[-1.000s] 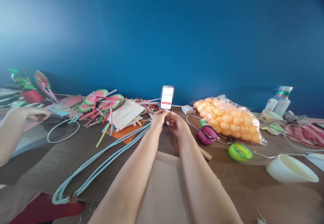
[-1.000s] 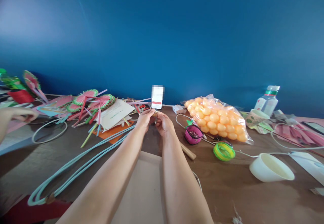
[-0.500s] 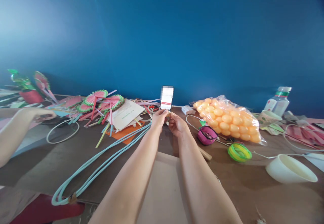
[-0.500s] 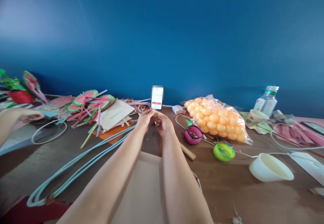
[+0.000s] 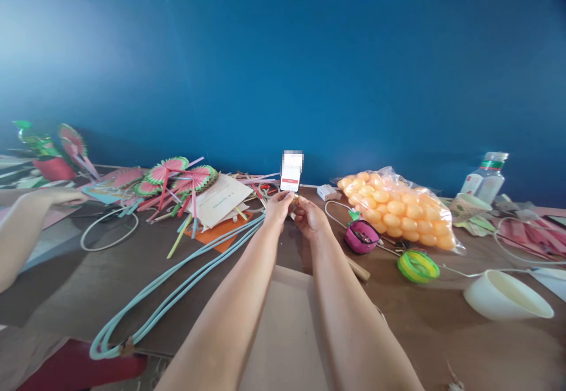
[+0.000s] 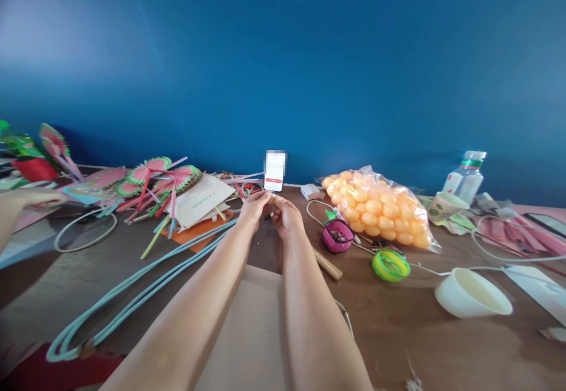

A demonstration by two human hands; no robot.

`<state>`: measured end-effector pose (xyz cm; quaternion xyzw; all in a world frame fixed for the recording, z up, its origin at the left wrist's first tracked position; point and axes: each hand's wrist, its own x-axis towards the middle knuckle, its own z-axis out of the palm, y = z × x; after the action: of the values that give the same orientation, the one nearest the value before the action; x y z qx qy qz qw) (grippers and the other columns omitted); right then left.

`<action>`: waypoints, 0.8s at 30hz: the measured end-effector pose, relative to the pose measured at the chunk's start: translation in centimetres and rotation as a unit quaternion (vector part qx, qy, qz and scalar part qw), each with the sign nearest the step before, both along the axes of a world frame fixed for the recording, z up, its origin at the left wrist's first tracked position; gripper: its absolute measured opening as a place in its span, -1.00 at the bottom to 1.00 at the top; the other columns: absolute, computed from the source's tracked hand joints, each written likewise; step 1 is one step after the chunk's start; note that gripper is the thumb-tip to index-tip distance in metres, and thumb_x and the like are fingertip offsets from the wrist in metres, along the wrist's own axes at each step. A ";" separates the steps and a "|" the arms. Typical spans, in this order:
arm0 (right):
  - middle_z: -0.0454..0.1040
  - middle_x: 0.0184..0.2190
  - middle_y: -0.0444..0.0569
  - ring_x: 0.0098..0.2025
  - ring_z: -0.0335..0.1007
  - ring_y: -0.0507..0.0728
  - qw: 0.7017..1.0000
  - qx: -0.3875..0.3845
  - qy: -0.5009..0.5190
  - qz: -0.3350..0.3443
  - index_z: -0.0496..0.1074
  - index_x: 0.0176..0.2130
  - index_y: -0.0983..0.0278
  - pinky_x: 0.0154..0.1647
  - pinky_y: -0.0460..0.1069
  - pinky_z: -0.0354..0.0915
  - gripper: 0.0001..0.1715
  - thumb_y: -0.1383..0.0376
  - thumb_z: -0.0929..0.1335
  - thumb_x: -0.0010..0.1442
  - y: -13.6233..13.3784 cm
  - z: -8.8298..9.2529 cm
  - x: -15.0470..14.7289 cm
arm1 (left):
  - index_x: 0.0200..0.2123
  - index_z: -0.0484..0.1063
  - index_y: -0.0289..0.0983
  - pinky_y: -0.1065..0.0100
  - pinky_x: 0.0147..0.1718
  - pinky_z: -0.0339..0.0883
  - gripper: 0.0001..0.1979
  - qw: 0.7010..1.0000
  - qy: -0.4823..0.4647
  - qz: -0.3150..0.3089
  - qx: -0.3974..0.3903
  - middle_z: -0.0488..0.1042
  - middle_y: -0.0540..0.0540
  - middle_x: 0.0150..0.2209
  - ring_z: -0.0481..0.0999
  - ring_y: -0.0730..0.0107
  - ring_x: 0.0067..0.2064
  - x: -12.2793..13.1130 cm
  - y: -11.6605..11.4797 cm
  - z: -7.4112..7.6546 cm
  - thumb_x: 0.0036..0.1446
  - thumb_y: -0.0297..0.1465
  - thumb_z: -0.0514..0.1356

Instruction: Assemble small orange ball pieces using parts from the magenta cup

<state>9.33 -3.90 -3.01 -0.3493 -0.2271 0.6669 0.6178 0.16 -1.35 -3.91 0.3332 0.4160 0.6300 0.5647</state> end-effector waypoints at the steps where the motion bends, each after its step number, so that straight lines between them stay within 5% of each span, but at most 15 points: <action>1: 0.30 -0.62 -0.28 -0.68 0.04 -0.16 1.000 0.000 0.002 -0.002 0.36 -0.44 0.27 -0.75 -0.26 0.04 -0.77 0.39 0.50 -0.04 0.0 0.0 0.0 | -0.35 0.57 -0.29 0.27 -0.20 0.38 -0.70 1.000 -0.001 0.000 0.001 0.53 -0.08 -0.40 0.50 0.34 -0.33 0.0 0.0 0.0 -0.19 -0.28 0.43; 24: 0.32 -0.60 -0.28 -0.65 0.07 -0.17 0.999 0.030 -0.015 -0.007 0.42 -0.39 0.25 -0.71 -0.27 0.07 -0.71 0.30 0.54 -0.11 0.2 -0.5 0.0 | -0.39 0.54 -0.32 0.26 -0.16 0.41 -0.73 0.998 -0.063 -0.002 0.020 0.52 -0.05 -0.44 0.51 0.39 -0.35 0.3 0.1 0.2 -0.19 -0.32 0.44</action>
<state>9.28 -3.69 -3.50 -0.3425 -0.2539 0.6501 0.6289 0.46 -1.29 -3.67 0.3046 0.3662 0.6566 0.5848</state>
